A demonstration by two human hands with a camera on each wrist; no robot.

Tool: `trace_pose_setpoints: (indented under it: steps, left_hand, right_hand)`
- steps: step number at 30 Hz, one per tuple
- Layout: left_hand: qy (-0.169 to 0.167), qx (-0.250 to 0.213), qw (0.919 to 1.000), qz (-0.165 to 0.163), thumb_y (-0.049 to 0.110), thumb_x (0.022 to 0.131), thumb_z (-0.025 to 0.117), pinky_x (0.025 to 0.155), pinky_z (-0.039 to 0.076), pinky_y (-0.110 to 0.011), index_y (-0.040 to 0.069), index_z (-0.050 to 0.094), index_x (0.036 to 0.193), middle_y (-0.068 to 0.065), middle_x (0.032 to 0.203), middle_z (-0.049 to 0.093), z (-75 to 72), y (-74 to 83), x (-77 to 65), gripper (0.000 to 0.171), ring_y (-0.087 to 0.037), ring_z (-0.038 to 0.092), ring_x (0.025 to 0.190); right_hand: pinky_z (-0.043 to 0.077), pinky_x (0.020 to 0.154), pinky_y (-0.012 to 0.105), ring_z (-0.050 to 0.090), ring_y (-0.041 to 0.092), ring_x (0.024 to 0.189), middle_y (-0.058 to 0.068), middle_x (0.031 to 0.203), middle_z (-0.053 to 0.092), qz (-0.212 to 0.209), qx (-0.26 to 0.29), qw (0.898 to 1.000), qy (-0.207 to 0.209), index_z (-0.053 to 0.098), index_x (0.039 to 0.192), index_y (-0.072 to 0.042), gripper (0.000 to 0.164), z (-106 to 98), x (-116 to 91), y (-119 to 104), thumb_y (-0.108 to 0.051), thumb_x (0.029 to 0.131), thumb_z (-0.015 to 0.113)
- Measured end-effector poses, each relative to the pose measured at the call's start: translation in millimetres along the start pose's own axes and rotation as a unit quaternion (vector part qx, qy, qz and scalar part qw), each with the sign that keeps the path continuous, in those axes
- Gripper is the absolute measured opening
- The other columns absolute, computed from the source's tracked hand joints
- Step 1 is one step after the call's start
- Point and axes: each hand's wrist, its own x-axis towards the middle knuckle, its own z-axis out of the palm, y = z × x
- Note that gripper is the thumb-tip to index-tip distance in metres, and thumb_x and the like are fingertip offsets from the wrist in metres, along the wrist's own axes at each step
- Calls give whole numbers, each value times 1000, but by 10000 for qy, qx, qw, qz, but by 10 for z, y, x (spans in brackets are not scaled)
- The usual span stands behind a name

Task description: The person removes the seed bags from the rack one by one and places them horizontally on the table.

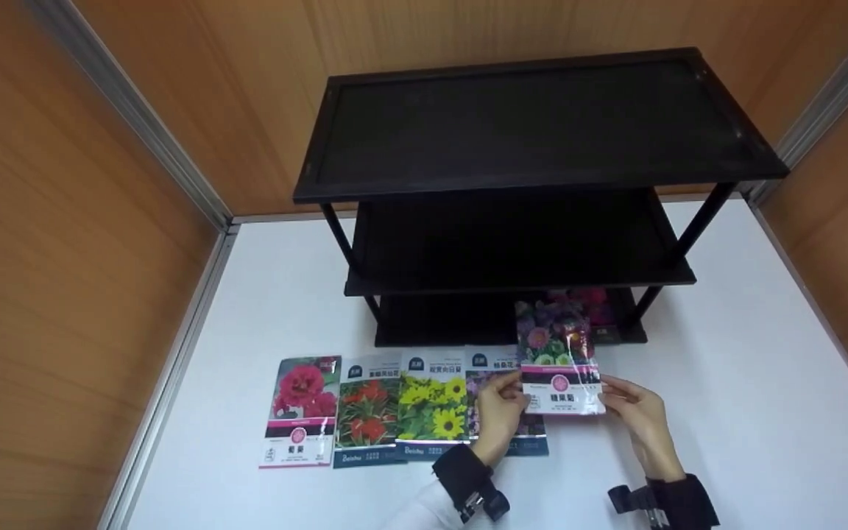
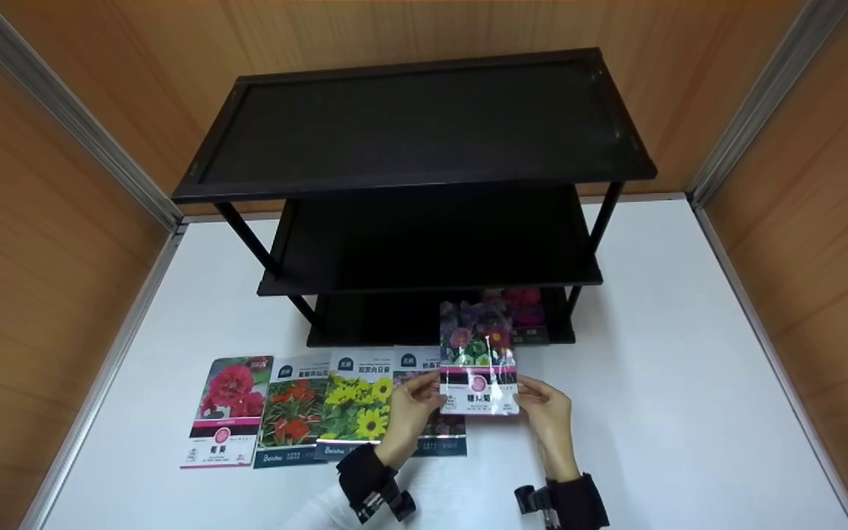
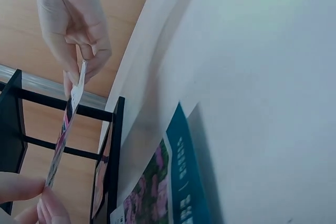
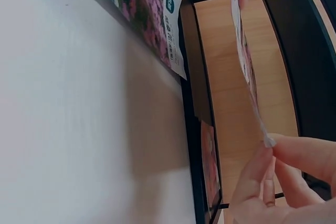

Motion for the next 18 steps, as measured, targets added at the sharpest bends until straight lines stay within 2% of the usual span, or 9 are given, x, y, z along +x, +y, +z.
trace_pose_setpoints:
  steps: [1,3,7,12,18]
  left_hand:
    - [-12,-27,10000,-26,-13,67,60,58,46,-18,-7,61,102,-4,79,58,4,-6,-13,36,-7,52,67]
    - [-45,-53,10000,-39,-13,68,60,58,46,-18,-7,61,103,-4,79,58,7,-19,-42,36,-7,51,67]
    - [-78,-86,9999,-57,-13,68,60,57,44,-17,-8,61,102,-5,79,58,15,-40,-98,35,-7,50,67]
    - [-71,-180,9998,-7,-14,67,59,55,43,-16,-11,60,101,-7,78,58,36,-82,-139,35,-8,50,66]
    - [-98,-185,9997,-154,-15,66,60,56,45,-17,-11,61,100,-5,77,58,66,-132,-159,34,-7,51,65]
  right_hand:
    - [47,68,19,54,6,75,6,90,57,76,-163,9998,57,49,116,14,41,11,-20,-19,0,78,58]
    - [47,65,19,54,8,73,7,87,57,82,1,9999,126,54,112,12,38,-6,-13,35,1,76,61]
    - [47,64,19,55,9,75,5,86,58,170,-36,9998,78,55,111,11,37,-39,-36,66,2,76,61]
    - [46,68,18,54,9,79,3,88,58,413,-372,9985,14,48,117,13,41,-58,-94,20,1,79,57]
    - [46,68,18,53,6,76,1,87,58,548,-525,9971,6,47,118,13,42,-84,-129,25,1,80,57]
